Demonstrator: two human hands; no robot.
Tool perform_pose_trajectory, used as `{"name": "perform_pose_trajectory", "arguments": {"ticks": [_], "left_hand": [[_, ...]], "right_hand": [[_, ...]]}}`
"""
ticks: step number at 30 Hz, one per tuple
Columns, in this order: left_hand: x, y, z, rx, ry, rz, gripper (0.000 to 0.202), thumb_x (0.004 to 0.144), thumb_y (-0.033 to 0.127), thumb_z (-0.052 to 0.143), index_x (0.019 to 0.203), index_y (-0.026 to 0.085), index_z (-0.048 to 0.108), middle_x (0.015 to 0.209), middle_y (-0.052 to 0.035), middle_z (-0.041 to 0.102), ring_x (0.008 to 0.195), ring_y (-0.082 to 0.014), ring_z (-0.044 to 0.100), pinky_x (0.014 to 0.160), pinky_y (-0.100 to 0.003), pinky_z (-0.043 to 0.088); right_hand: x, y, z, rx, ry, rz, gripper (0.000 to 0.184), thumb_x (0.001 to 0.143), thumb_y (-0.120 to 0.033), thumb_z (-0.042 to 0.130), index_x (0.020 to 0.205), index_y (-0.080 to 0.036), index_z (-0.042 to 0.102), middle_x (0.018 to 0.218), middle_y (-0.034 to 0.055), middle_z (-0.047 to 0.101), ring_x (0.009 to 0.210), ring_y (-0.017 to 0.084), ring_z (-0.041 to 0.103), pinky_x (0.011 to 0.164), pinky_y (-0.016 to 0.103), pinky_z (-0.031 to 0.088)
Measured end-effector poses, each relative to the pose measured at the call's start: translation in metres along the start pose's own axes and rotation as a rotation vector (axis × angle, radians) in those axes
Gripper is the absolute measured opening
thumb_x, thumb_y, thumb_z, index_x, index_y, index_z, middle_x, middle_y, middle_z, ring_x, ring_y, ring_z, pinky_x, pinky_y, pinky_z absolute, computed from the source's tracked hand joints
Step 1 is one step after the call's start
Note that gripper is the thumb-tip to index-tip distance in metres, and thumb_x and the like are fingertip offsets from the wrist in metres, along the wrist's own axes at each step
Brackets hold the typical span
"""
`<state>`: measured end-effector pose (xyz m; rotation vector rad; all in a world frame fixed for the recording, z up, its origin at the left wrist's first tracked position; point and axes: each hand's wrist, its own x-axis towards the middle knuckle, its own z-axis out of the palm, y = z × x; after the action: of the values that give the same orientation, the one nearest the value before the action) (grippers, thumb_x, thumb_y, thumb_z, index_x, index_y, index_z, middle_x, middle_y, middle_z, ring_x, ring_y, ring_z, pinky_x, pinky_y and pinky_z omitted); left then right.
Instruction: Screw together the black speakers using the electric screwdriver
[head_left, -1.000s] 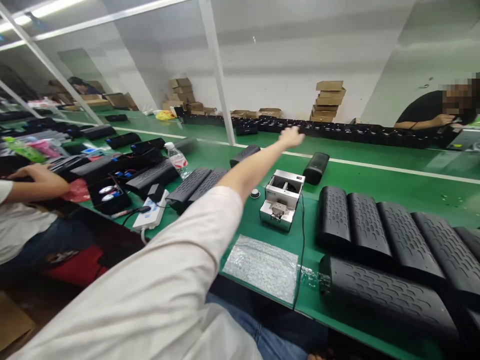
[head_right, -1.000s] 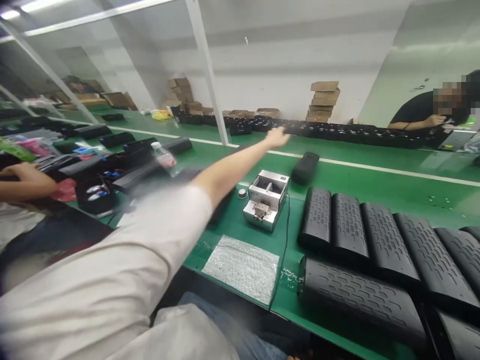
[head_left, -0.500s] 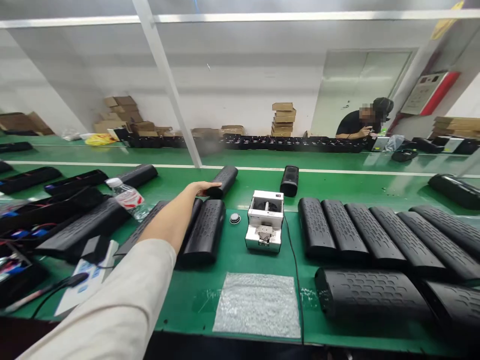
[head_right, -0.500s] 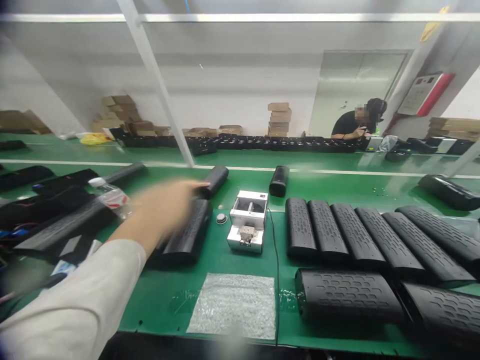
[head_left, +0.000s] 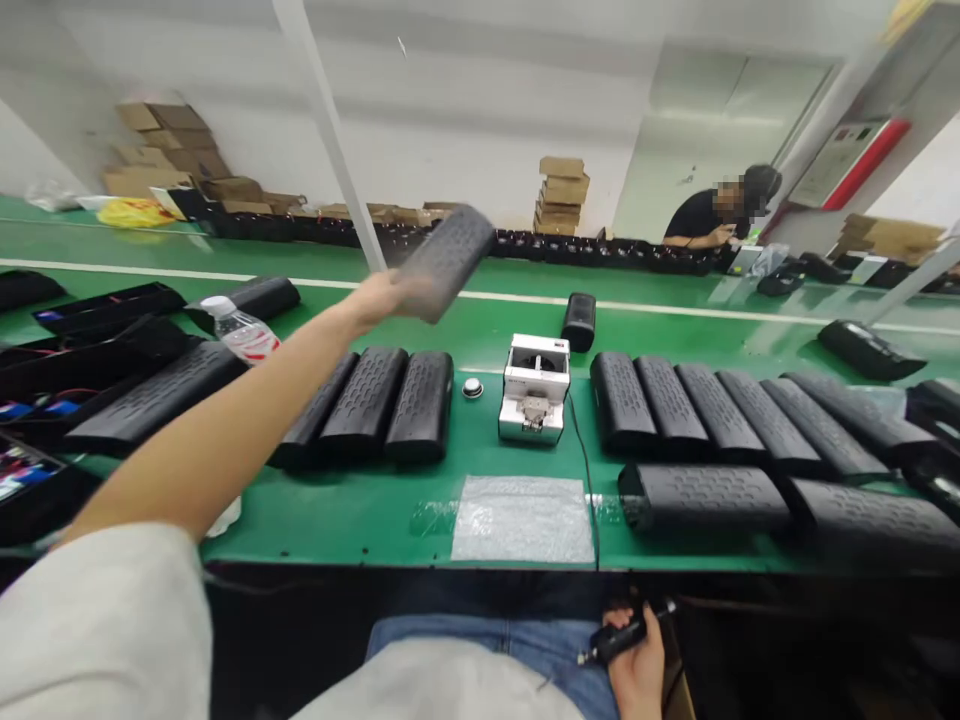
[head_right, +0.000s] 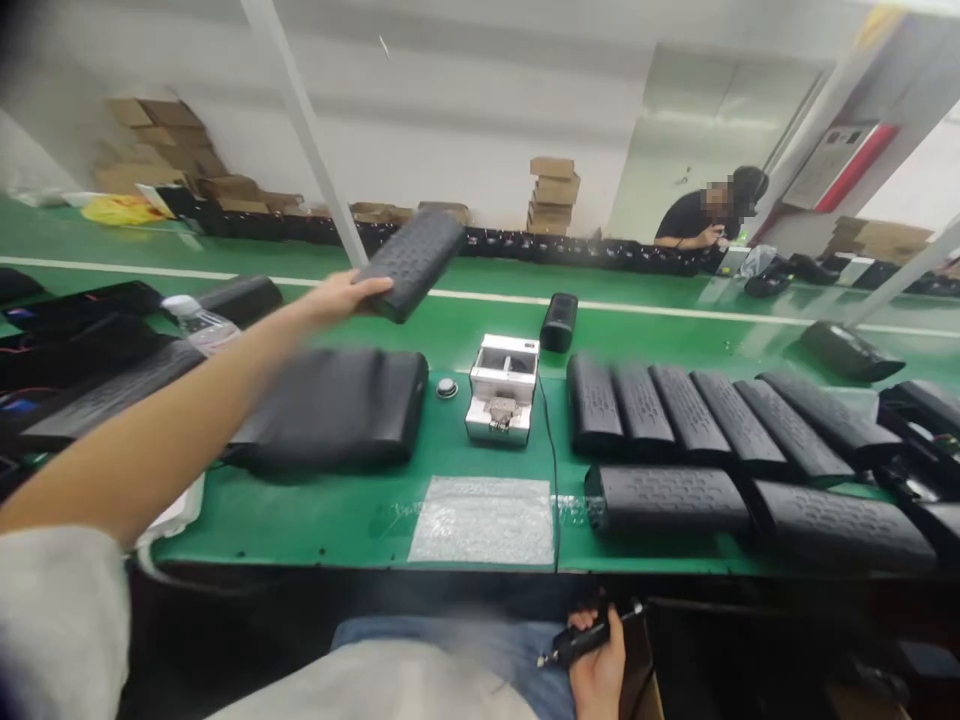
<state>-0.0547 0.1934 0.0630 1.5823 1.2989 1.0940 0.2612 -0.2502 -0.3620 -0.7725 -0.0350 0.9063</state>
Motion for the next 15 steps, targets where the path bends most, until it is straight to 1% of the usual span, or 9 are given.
{"name": "perform_pose_trajectory", "arguments": {"ticks": [1, 2, 3, 4, 6, 8, 10, 12, 15], "left_hand": [[-0.016, -0.005, -0.015, 0.102, -0.039, 0.131, 0.087, 0.082, 0.075, 0.099, 0.135, 0.01, 0.073, 0.123, -0.0078, 0.078, 0.121, -0.0281, 0.071, 0.132, -0.056, 0.057], [-0.035, -0.01, -0.028, 0.226, -0.073, 0.299, 0.105, 0.076, 0.087, 0.096, 0.145, 0.013, 0.07, 0.131, -0.0049, 0.076, 0.13, -0.0307, 0.068, 0.137, -0.057, 0.052], [-0.057, -0.016, -0.039, 0.327, -0.084, 0.423, 0.122, 0.069, 0.098, 0.091, 0.156, 0.016, 0.065, 0.14, -0.0019, 0.074, 0.138, -0.0334, 0.065, 0.142, -0.058, 0.046], [-0.082, -0.021, -0.045, 0.399, -0.106, 0.5, 0.132, 0.067, 0.104, 0.087, 0.165, 0.02, 0.058, 0.148, -0.0005, 0.071, 0.144, -0.0358, 0.062, 0.144, -0.058, 0.044], [-0.132, -0.033, -0.045, 0.49, -0.194, 0.595, 0.136, 0.07, 0.105, 0.085, 0.174, 0.024, 0.051, 0.162, -0.002, 0.064, 0.151, -0.0389, 0.059, 0.145, -0.055, 0.044], [-0.176, -0.047, -0.028, 0.558, -0.341, 0.668, 0.129, 0.077, 0.098, 0.087, 0.177, 0.027, 0.047, 0.166, -0.0059, 0.06, 0.151, -0.0386, 0.061, 0.143, -0.053, 0.046], [-0.208, -0.065, -0.001, 0.605, -0.484, 0.706, 0.118, 0.087, 0.083, 0.089, 0.18, 0.029, 0.04, 0.164, -0.0097, 0.06, 0.148, -0.0371, 0.064, 0.138, -0.052, 0.052], [-0.221, -0.086, 0.032, 0.645, -0.569, 0.747, 0.116, 0.09, 0.068, 0.092, 0.183, 0.029, 0.033, 0.163, -0.0141, 0.057, 0.147, -0.038, 0.063, 0.132, -0.052, 0.057], [-0.215, -0.122, 0.072, 0.698, -0.601, 0.847, 0.119, 0.088, 0.05, 0.096, 0.184, 0.026, 0.03, 0.161, -0.0201, 0.055, 0.146, -0.0417, 0.06, 0.127, -0.057, 0.059]], "right_hand": [[-0.004, -0.005, -0.004, 0.035, 0.063, 0.019, 0.048, 0.091, -0.047, 0.093, 0.091, -0.015, 0.057, 0.071, -0.0065, 0.042, 0.058, 0.006, 0.041, 0.053, 0.016, 0.045], [-0.008, -0.009, -0.007, 0.067, 0.12, 0.039, 0.043, 0.095, -0.042, 0.089, 0.091, -0.015, 0.056, 0.071, -0.0069, 0.039, 0.058, 0.005, 0.039, 0.053, 0.016, 0.042], [-0.014, -0.014, -0.009, 0.099, 0.171, 0.056, 0.039, 0.098, -0.038, 0.085, 0.091, -0.015, 0.054, 0.072, -0.0068, 0.037, 0.059, 0.005, 0.038, 0.053, 0.015, 0.04], [-0.019, -0.018, -0.011, 0.128, 0.21, 0.063, 0.034, 0.101, -0.035, 0.082, 0.094, -0.015, 0.056, 0.074, -0.0063, 0.037, 0.06, 0.005, 0.038, 0.053, 0.014, 0.038], [-0.031, -0.026, -0.014, 0.165, 0.264, 0.048, 0.023, 0.101, -0.03, 0.078, 0.108, -0.014, 0.063, 0.079, -0.0051, 0.04, 0.064, 0.006, 0.04, 0.057, 0.015, 0.042], [-0.045, -0.038, -0.014, 0.16, 0.294, 0.008, 0.028, 0.097, -0.028, 0.078, 0.117, -0.014, 0.066, 0.082, -0.004, 0.043, 0.067, 0.007, 0.044, 0.06, 0.017, 0.046], [-0.061, -0.054, -0.009, 0.119, 0.302, -0.05, 0.04, 0.087, -0.031, 0.082, 0.12, -0.014, 0.069, 0.083, -0.0034, 0.045, 0.07, 0.008, 0.046, 0.064, 0.02, 0.051], [-0.079, -0.077, 0.001, 0.054, 0.293, -0.134, 0.052, 0.075, -0.04, 0.087, 0.118, -0.015, 0.073, 0.079, -0.0043, 0.042, 0.07, 0.009, 0.045, 0.067, 0.024, 0.056], [-0.106, -0.119, 0.026, -0.072, 0.249, -0.319, 0.061, 0.063, -0.06, 0.096, 0.11, -0.024, 0.08, 0.073, -0.0046, 0.022, 0.067, 0.011, 0.035, 0.066, 0.032, 0.059]]}}
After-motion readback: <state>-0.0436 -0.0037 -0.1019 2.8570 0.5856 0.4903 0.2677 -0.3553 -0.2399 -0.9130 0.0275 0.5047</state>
